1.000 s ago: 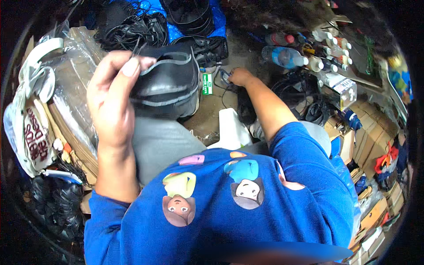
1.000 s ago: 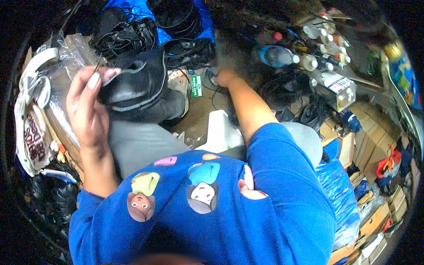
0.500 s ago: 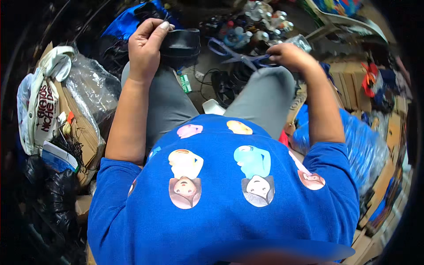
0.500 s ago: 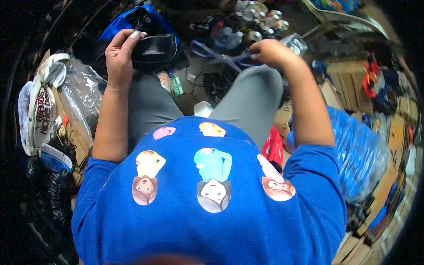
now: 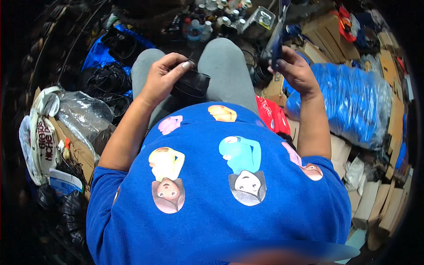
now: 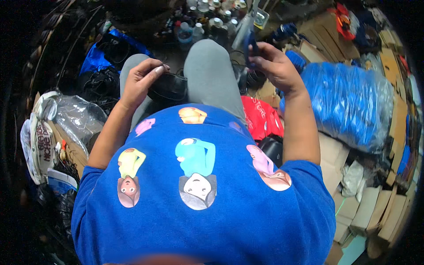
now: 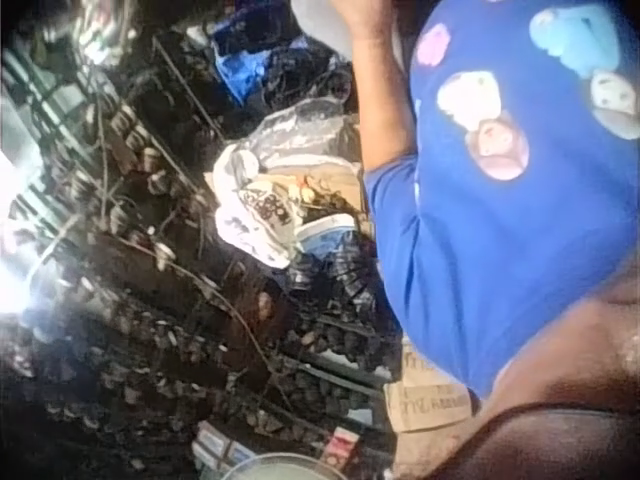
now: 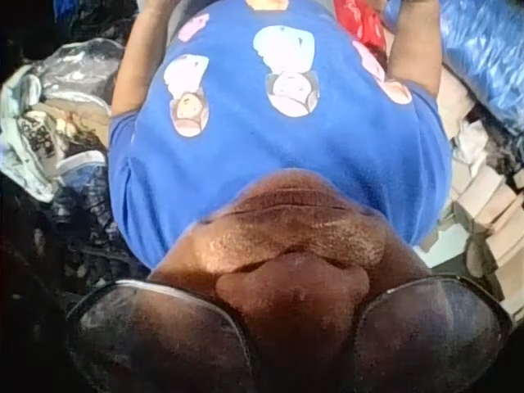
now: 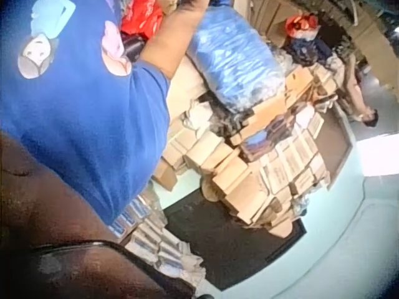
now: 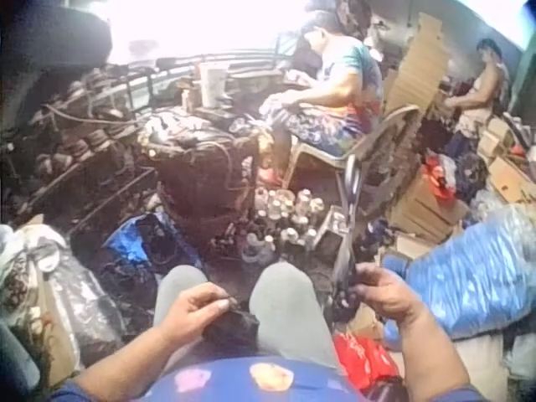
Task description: Manually assembling and finishing leather shoe components, including trimming material and threading straps.
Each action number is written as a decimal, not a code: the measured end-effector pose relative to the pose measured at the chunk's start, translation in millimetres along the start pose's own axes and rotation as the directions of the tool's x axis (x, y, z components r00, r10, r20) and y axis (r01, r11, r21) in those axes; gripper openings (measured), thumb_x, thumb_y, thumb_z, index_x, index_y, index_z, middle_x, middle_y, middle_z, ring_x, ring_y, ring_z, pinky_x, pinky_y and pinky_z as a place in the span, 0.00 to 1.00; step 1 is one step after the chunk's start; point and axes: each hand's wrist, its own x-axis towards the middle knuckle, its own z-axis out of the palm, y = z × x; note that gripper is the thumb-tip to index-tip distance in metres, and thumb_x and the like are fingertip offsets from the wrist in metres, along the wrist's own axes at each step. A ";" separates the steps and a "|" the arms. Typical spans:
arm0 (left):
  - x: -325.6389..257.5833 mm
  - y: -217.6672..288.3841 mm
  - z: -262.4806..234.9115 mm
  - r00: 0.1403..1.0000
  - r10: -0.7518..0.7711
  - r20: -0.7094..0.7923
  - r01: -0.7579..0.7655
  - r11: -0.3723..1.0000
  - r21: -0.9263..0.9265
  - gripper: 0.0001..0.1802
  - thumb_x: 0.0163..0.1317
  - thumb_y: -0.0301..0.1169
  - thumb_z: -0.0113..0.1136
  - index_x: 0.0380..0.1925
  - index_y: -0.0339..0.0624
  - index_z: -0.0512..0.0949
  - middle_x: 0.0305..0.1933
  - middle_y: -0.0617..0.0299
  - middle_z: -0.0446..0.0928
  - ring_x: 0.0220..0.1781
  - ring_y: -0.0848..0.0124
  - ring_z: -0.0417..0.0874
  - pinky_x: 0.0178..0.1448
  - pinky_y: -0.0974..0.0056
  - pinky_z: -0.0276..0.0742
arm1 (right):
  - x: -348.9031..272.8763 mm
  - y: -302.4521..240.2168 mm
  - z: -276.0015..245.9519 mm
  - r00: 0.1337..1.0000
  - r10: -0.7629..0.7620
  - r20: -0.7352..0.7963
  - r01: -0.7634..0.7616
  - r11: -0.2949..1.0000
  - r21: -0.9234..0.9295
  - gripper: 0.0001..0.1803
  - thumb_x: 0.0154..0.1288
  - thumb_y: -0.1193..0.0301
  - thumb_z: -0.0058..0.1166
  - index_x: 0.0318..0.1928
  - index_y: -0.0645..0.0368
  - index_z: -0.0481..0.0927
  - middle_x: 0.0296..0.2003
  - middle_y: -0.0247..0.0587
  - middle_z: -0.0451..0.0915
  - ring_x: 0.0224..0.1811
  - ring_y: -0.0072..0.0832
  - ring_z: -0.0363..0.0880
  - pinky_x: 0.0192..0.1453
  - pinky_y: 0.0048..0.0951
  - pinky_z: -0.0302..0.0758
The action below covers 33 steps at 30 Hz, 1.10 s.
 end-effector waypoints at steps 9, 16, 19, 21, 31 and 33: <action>13.8 14.5 -2.3 0.997 0.076 -0.024 -0.077 0.996 -0.047 0.09 0.64 0.29 0.54 0.40 0.36 0.78 0.43 0.60 0.79 0.47 0.74 0.78 0.56 0.69 0.70 | -19.7 5.5 -1.4 0.935 0.205 0.289 -0.262 0.949 0.174 0.22 0.60 0.72 0.56 0.54 0.66 0.71 0.35 0.40 0.79 0.38 0.30 0.80 0.49 0.33 0.75; 9.6 20.9 -10.6 0.999 0.033 -0.028 -0.034 0.998 -0.044 0.09 0.63 0.30 0.56 0.38 0.35 0.78 0.41 0.60 0.80 0.46 0.74 0.77 0.55 0.69 0.69 | -42.4 1.6 -0.7 0.828 0.429 0.360 -0.508 0.847 0.159 0.24 0.55 0.71 0.56 0.49 0.75 0.72 0.29 0.43 0.78 0.24 0.25 0.76 0.46 0.34 0.76; 9.3 20.7 -11.9 0.999 0.039 -0.028 -0.040 0.999 -0.034 0.09 0.62 0.29 0.56 0.38 0.35 0.78 0.40 0.60 0.80 0.46 0.75 0.77 0.55 0.69 0.70 | -46.3 -4.9 -4.0 0.760 0.543 0.356 -0.614 0.780 0.120 0.23 0.53 0.72 0.57 0.47 0.76 0.74 0.25 0.42 0.77 0.20 0.22 0.74 0.41 0.28 0.77; 10.6 21.2 -11.1 0.998 0.056 -0.026 -0.057 0.998 -0.019 0.08 0.62 0.29 0.56 0.37 0.36 0.78 0.40 0.61 0.80 0.45 0.76 0.77 0.54 0.70 0.70 | -44.6 -13.6 -6.3 0.701 0.602 0.381 -0.682 0.723 0.111 0.24 0.53 0.72 0.58 0.48 0.76 0.74 0.23 0.42 0.77 0.19 0.21 0.74 0.38 0.25 0.78; 23.2 10.5 -9.9 0.996 0.041 -0.082 -0.041 0.999 0.002 0.07 0.62 0.29 0.57 0.36 0.36 0.78 0.34 0.65 0.79 0.38 0.78 0.77 0.47 0.72 0.72 | 15.9 -2.3 -0.4 0.741 0.568 0.360 -0.606 0.795 -0.006 0.22 0.57 0.73 0.58 0.51 0.67 0.72 0.35 0.42 0.79 0.36 0.27 0.80 0.41 0.25 0.79; 25.3 10.7 -5.3 0.997 0.016 -0.081 -0.025 0.994 -0.111 0.08 0.62 0.30 0.57 0.36 0.36 0.78 0.34 0.64 0.79 0.38 0.78 0.77 0.46 0.71 0.73 | 29.7 14.3 2.8 0.725 0.546 0.420 -0.590 0.807 -0.032 0.27 0.57 0.74 0.59 0.56 0.67 0.68 0.34 0.42 0.79 0.38 0.29 0.80 0.42 0.27 0.78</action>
